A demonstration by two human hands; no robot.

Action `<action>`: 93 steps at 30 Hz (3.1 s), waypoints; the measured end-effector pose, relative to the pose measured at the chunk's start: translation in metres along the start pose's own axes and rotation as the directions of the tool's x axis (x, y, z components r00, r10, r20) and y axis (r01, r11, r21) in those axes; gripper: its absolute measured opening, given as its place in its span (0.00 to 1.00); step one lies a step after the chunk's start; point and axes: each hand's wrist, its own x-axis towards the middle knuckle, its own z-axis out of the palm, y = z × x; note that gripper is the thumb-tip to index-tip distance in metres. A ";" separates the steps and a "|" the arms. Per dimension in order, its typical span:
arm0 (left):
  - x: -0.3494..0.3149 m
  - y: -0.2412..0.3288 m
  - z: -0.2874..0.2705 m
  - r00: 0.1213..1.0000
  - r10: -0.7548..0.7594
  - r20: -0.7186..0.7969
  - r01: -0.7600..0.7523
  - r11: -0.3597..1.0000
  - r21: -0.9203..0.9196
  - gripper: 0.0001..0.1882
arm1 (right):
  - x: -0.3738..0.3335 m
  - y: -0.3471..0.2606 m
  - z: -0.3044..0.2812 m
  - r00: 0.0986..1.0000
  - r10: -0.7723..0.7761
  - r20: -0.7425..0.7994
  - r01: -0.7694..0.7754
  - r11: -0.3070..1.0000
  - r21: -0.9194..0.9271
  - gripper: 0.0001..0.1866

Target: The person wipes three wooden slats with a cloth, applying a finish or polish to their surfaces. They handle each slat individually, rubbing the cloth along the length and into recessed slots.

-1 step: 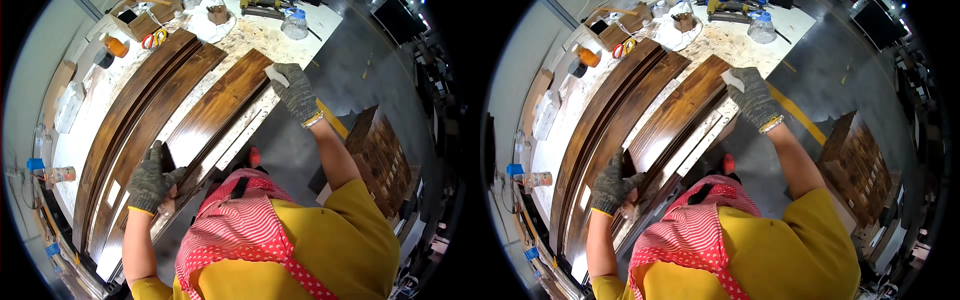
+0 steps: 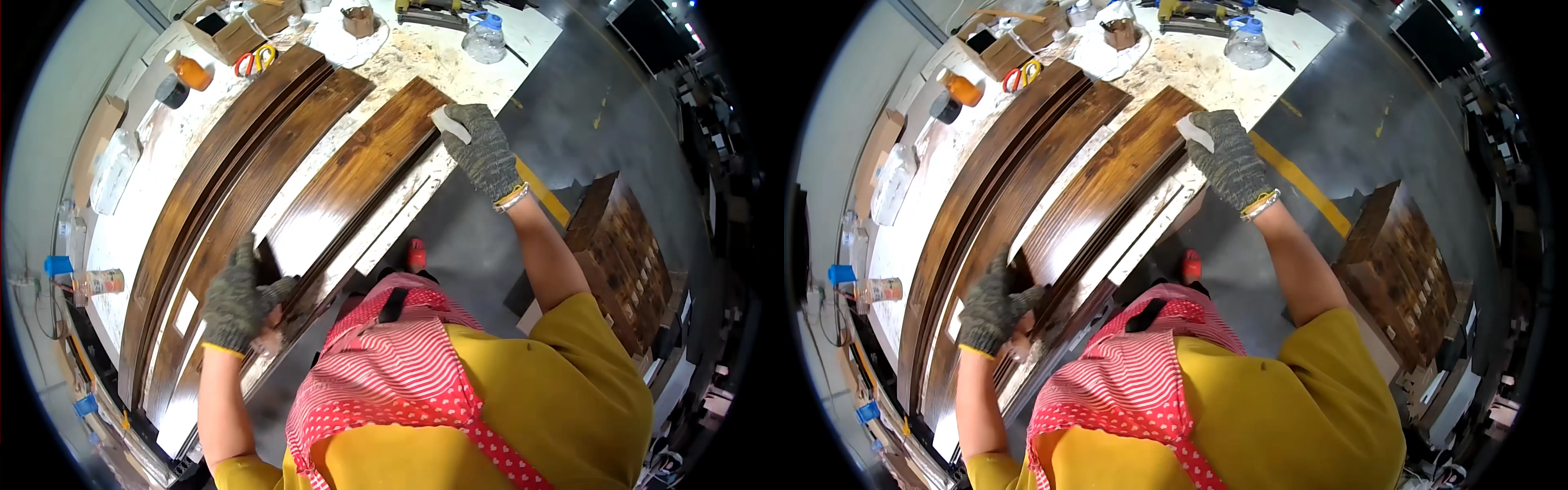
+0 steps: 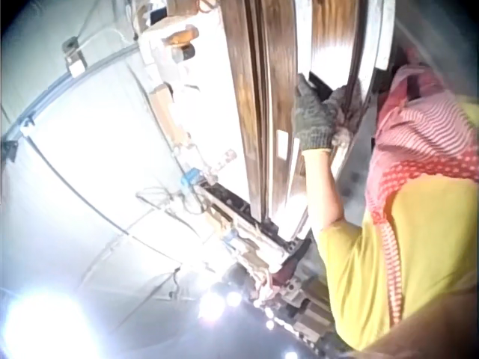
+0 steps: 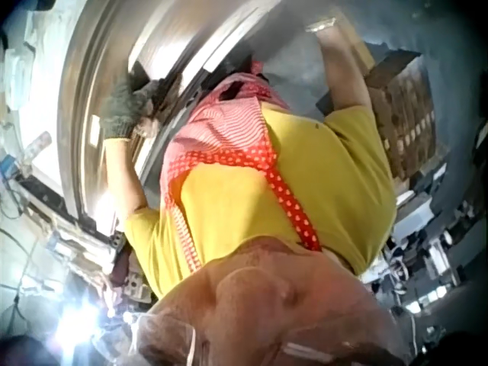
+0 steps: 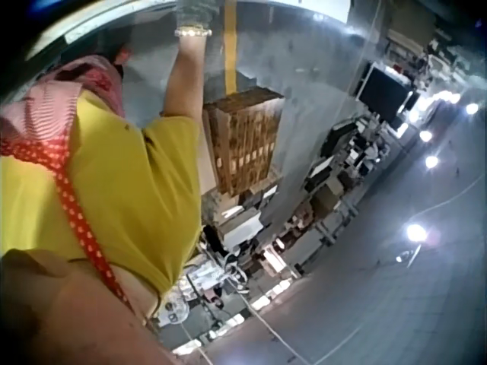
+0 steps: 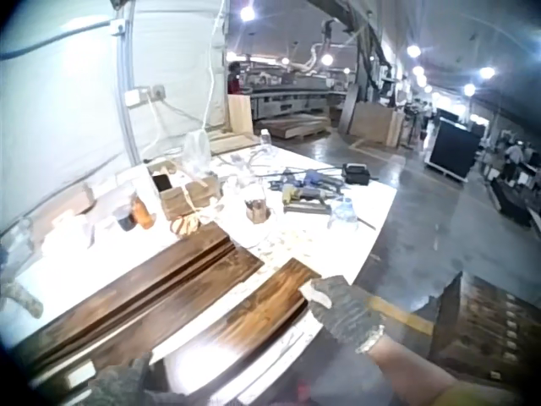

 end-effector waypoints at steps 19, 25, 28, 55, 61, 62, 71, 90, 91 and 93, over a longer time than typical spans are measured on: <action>-0.066 -0.122 0.035 0.987 0.104 -0.125 -0.122 0.982 -0.146 0.51 | -0.051 -0.198 0.030 0.710 0.144 0.689 -0.704 0.127 0.699 0.23; -0.052 -0.147 0.009 0.925 -0.067 -0.374 -0.268 0.581 -0.768 0.17 | -0.045 -0.139 -0.002 0.700 0.432 0.568 -0.557 -0.166 0.814 0.22; -0.027 -0.133 -0.008 0.864 0.038 -0.503 -0.380 0.705 -0.599 0.13 | -0.039 -0.127 -0.015 0.741 0.381 0.553 -0.515 -0.205 0.832 0.25; 0.465 0.221 -0.129 0.928 0.288 -0.236 -0.251 0.952 0.173 0.26 | 0.148 0.146 0.063 0.581 0.229 0.781 -0.526 -0.627 0.575 0.10; 0.452 0.185 -0.118 0.927 0.211 -0.310 -0.307 0.901 -0.308 0.20 | 0.195 0.155 0.098 0.574 0.223 0.788 -0.537 -0.624 0.568 0.09; 0.455 0.176 -0.115 0.920 0.184 -0.346 -0.319 0.864 -0.389 0.19 | 0.203 0.155 0.104 0.544 0.242 0.803 -0.545 -0.625 0.558 0.08; 0.501 0.130 -0.074 0.946 0.065 -0.318 -0.308 0.497 -0.811 0.12 | 0.266 0.148 0.152 0.632 0.204 0.748 -0.469 -0.667 0.578 0.06; 0.443 0.153 -0.048 0.903 0.207 -0.376 -0.428 0.500 -0.753 0.10 | 0.263 0.141 0.145 0.678 0.137 0.722 -0.430 -0.722 0.541 0.10; 0.444 0.155 -0.049 0.888 0.216 -0.406 -0.447 0.615 -0.650 0.10 | 0.261 0.140 0.144 0.636 0.194 0.747 -0.459 -0.683 0.568 0.10; 0.444 0.158 -0.052 0.860 0.230 -0.456 -0.474 0.689 -0.548 0.12 | 0.258 0.139 0.142 0.695 0.195 0.692 -0.460 -0.619 0.637 0.11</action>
